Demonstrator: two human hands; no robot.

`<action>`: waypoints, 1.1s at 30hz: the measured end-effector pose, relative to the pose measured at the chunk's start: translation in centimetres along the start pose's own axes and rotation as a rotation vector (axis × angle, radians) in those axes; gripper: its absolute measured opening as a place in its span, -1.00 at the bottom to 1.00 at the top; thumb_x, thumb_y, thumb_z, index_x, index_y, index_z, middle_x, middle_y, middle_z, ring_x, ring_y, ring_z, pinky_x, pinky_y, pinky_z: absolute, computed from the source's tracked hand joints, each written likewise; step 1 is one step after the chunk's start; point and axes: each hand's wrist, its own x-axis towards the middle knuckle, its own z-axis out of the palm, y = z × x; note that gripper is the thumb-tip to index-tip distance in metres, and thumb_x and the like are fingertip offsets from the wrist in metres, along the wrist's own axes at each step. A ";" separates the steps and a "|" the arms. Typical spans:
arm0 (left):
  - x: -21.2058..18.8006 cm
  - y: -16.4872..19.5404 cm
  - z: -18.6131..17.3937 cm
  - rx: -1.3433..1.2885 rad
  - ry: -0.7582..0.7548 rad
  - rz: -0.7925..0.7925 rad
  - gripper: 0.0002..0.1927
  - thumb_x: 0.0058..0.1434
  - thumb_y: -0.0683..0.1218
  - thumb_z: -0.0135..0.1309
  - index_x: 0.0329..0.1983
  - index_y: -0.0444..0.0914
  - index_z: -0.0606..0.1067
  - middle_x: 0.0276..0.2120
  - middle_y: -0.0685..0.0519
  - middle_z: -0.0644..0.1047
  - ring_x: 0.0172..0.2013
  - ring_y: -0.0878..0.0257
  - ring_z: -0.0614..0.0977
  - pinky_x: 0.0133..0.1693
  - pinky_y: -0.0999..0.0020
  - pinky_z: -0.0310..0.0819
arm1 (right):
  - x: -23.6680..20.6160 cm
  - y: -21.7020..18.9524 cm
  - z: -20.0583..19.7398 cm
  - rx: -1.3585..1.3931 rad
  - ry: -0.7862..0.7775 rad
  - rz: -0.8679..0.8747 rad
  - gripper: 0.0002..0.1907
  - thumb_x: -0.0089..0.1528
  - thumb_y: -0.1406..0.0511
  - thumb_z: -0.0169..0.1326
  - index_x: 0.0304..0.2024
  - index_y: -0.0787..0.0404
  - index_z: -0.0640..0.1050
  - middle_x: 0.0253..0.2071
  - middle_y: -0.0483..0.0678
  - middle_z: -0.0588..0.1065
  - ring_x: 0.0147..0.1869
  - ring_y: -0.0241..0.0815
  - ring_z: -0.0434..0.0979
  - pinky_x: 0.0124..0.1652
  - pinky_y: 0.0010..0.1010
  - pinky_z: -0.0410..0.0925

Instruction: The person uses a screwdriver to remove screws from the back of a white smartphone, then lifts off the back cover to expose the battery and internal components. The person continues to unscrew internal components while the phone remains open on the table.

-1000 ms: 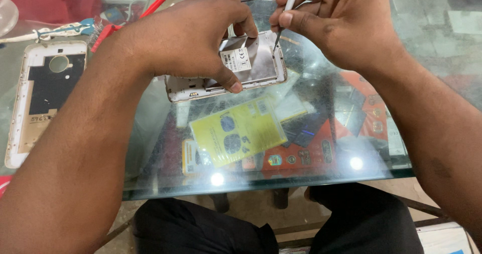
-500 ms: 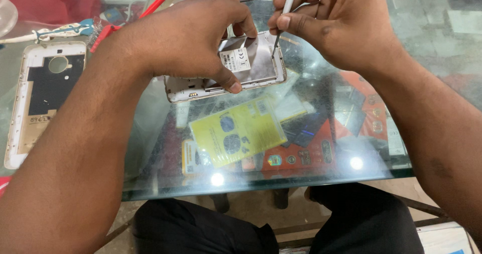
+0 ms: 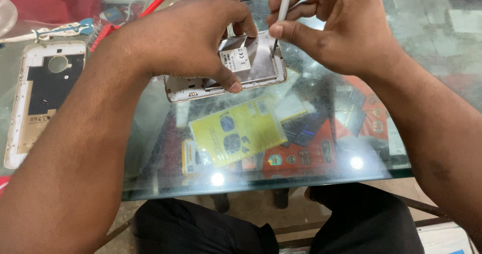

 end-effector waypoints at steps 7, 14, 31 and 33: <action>0.0 -0.2 -0.1 -0.010 0.001 0.027 -0.27 -0.29 0.07 0.57 -0.02 -0.18 0.53 -0.07 0.04 0.52 -0.14 0.07 0.59 -0.16 0.08 0.49 | -0.8 0.4 -0.2 -0.077 -0.014 -0.017 -0.76 0.43 0.53 0.28 -0.03 0.31 0.45 -0.07 -0.04 0.53 0.06 -0.23 0.63 0.04 -0.45 0.50; 0.1 -0.2 0.2 -0.018 -0.007 -0.070 -0.22 -0.27 0.12 0.58 0.06 -0.12 0.54 -0.07 0.04 0.54 -0.10 0.09 0.60 -0.14 0.07 0.50 | -0.3 -0.2 -0.1 -0.078 -0.046 -0.040 -0.70 0.37 0.54 0.29 0.02 0.30 0.43 -0.03 -0.02 0.51 0.09 -0.22 0.63 0.13 -0.39 0.52; 0.0 -0.2 -0.1 -0.012 0.006 0.053 -0.30 -0.27 0.07 0.57 -0.05 -0.17 0.54 -0.08 0.04 0.49 -0.13 0.09 0.58 -0.17 0.09 0.49 | -0.5 0.4 0.3 0.050 -0.020 -0.020 -0.76 0.42 0.68 0.07 0.06 0.44 0.38 0.07 0.14 0.49 0.19 -0.07 0.67 0.23 -0.30 0.63; 0.0 -0.2 -0.1 -0.009 0.006 0.050 -0.30 -0.28 0.06 0.57 -0.04 -0.17 0.54 -0.08 0.04 0.49 -0.13 0.09 0.58 -0.17 0.08 0.48 | -0.4 0.3 0.3 0.056 -0.010 0.011 -0.75 0.41 0.65 0.09 0.07 0.42 0.38 0.07 0.11 0.49 0.19 -0.09 0.67 0.21 -0.34 0.64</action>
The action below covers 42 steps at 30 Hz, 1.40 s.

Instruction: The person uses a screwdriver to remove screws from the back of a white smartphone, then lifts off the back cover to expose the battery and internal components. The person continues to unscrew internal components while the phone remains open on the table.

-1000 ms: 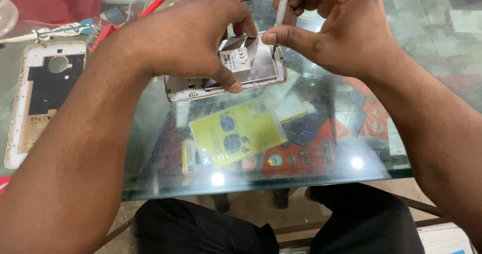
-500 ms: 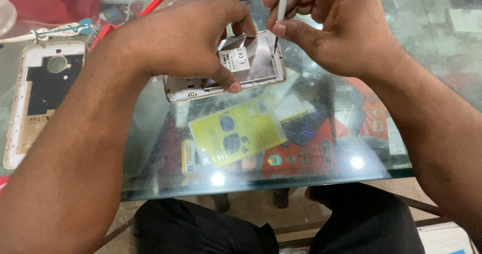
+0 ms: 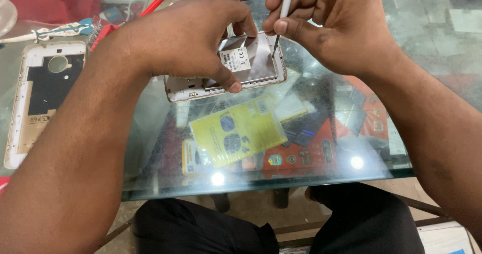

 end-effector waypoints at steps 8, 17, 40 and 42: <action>-0.1 0.1 0.0 -0.008 -0.016 -0.047 -0.29 -0.28 0.06 0.56 -0.03 -0.15 0.54 -0.08 0.06 0.49 -0.15 0.09 0.59 -0.18 0.08 0.48 | 0.2 -0.4 0.0 -0.012 0.017 0.045 -0.78 0.40 0.61 0.12 0.02 0.38 0.41 0.04 0.08 0.50 0.15 -0.12 0.68 0.12 -0.39 0.63; -0.1 0.0 0.0 -0.008 -0.004 -0.006 -0.28 -0.27 0.06 0.56 -0.02 -0.17 0.53 -0.07 0.04 0.49 -0.14 0.08 0.58 -0.17 0.09 0.48 | 0.5 -1.1 0.0 0.002 0.028 0.089 -0.84 0.37 0.56 0.14 -0.07 0.37 0.44 -0.01 0.05 0.52 0.09 -0.18 0.68 0.08 -0.44 0.62; 0.1 0.0 0.1 -0.003 -0.010 -0.035 -0.23 -0.27 0.07 0.57 0.04 -0.17 0.53 -0.03 0.05 0.52 -0.11 0.08 0.60 -0.14 0.09 0.51 | -0.2 0.3 -0.8 -0.034 -0.046 -0.024 -0.77 0.43 0.60 0.14 0.05 0.33 0.42 0.08 0.00 0.51 0.19 -0.21 0.66 0.17 -0.44 0.58; 0.1 0.0 0.1 -0.003 -0.015 -0.045 -0.24 -0.27 0.07 0.57 0.03 -0.17 0.53 -0.04 0.05 0.52 -0.11 0.08 0.60 -0.14 0.09 0.51 | -0.2 0.2 -0.8 -0.008 -0.056 -0.024 -0.75 0.42 0.62 0.11 0.07 0.33 0.42 0.12 0.00 0.49 0.22 -0.21 0.64 0.20 -0.43 0.56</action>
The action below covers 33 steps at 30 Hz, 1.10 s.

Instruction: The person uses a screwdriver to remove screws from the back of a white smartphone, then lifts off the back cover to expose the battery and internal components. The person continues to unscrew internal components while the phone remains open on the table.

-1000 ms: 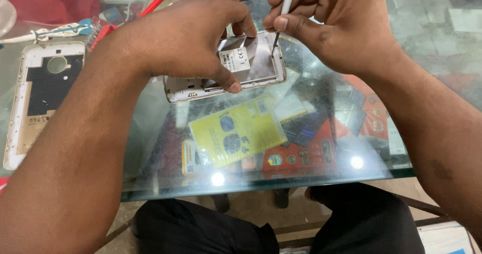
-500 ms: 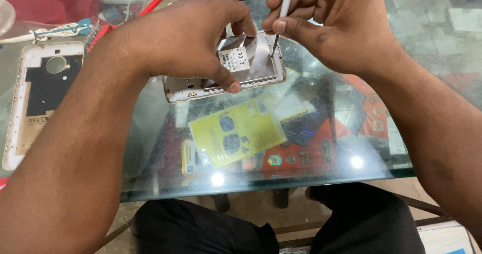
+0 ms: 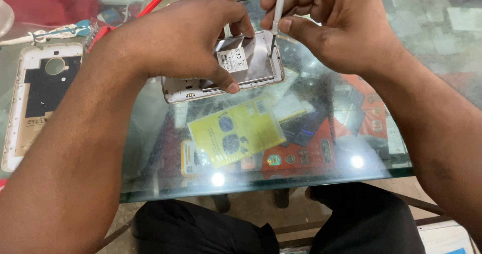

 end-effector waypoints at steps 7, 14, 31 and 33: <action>-0.1 0.1 -0.1 -0.002 0.002 0.003 -0.26 -0.27 0.07 0.57 0.02 -0.16 0.54 -0.05 0.06 0.51 -0.11 0.08 0.59 -0.15 0.08 0.50 | 1.0 -1.6 0.5 -0.044 0.050 0.140 -0.73 0.29 0.56 0.17 -0.03 0.28 0.42 0.00 -0.06 0.47 0.05 -0.25 0.62 0.02 -0.45 0.53; 0.0 -0.4 0.2 -0.011 0.007 -0.005 -0.28 -0.28 0.07 0.56 -0.03 -0.16 0.53 -0.10 0.04 0.52 -0.11 0.09 0.59 -0.14 0.08 0.50 | 1.4 -1.9 0.8 -0.046 0.015 0.059 -0.70 0.34 0.55 0.23 0.03 0.31 0.42 0.06 -0.04 0.48 0.10 -0.23 0.61 0.07 -0.45 0.53; -0.1 -0.3 0.5 0.162 0.070 0.011 -0.24 -0.30 0.18 0.51 -0.14 -0.41 0.57 -0.17 -0.23 0.58 -0.12 -0.13 0.62 -0.08 0.04 0.51 | 0.4 -0.1 0.4 0.205 0.241 0.127 -0.86 0.44 0.55 0.12 0.03 0.41 0.46 -0.04 0.04 0.56 0.10 -0.20 0.67 0.16 -0.45 0.61; 0.0 -0.8 0.6 0.132 0.216 0.176 -0.19 -0.31 0.20 0.55 -0.13 -0.45 0.58 -0.20 -0.25 0.58 -0.14 -0.18 0.60 -0.13 -0.01 0.50 | 0.5 -0.1 0.4 0.163 0.230 0.077 -0.83 0.45 0.56 0.11 0.07 0.43 0.45 0.00 0.08 0.55 0.14 -0.16 0.67 0.17 -0.43 0.62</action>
